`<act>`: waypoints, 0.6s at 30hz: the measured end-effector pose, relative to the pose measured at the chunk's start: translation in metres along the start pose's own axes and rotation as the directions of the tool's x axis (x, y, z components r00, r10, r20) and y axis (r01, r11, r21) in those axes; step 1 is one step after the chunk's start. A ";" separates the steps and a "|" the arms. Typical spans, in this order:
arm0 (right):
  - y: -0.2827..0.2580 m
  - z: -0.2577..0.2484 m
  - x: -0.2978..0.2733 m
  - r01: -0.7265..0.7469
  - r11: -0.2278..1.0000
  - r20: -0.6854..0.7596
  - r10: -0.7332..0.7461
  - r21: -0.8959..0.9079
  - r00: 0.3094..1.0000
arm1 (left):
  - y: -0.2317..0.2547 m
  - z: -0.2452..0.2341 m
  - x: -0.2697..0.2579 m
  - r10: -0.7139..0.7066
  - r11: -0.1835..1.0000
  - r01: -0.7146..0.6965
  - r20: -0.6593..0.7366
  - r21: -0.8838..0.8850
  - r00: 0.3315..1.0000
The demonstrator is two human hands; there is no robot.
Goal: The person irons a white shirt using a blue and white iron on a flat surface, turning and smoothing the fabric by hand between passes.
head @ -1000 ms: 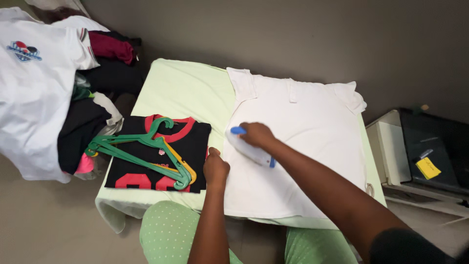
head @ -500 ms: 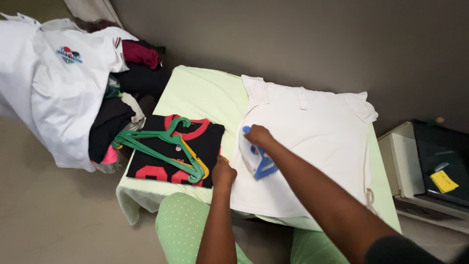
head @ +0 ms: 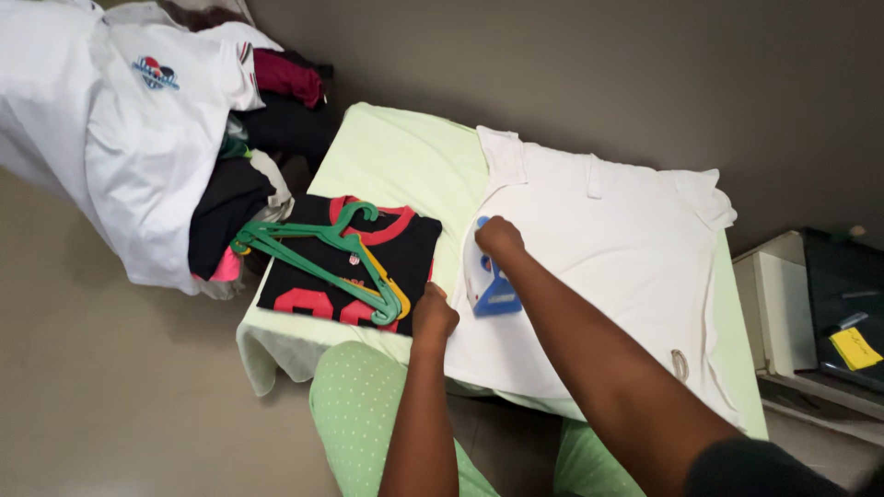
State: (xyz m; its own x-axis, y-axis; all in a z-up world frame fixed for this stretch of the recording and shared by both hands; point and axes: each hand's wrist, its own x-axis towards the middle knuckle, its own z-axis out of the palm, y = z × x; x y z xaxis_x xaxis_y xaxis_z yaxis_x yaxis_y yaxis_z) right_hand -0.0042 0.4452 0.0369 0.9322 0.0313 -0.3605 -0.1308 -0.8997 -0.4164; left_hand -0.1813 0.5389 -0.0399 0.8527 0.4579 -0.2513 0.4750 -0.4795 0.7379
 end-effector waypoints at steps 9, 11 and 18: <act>-0.010 -0.005 -0.008 -0.033 0.999 -0.024 0.034 0.038 0.999 | -0.011 -0.018 -0.030 -0.074 0.997 0.074 0.062 0.007 0.995; -0.013 -0.010 -0.020 -0.075 0.996 0.023 0.074 0.057 0.997 | -0.010 -0.028 -0.048 -0.150 0.988 0.152 0.115 -0.005 0.982; 0.023 0.018 -0.082 0.190 0.981 -0.020 -0.191 -0.040 0.981 | -0.002 -0.033 -0.046 -0.164 0.986 0.160 0.135 0.038 0.977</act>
State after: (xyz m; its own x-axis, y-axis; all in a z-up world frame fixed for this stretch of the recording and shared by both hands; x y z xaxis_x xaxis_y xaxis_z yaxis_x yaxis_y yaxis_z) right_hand -0.0900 0.4298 0.0420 0.9466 0.1942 -0.2576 0.0627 -0.8940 -0.4436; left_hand -0.2285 0.5441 -0.0090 0.7848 0.4248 -0.4512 0.6133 -0.4278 0.6640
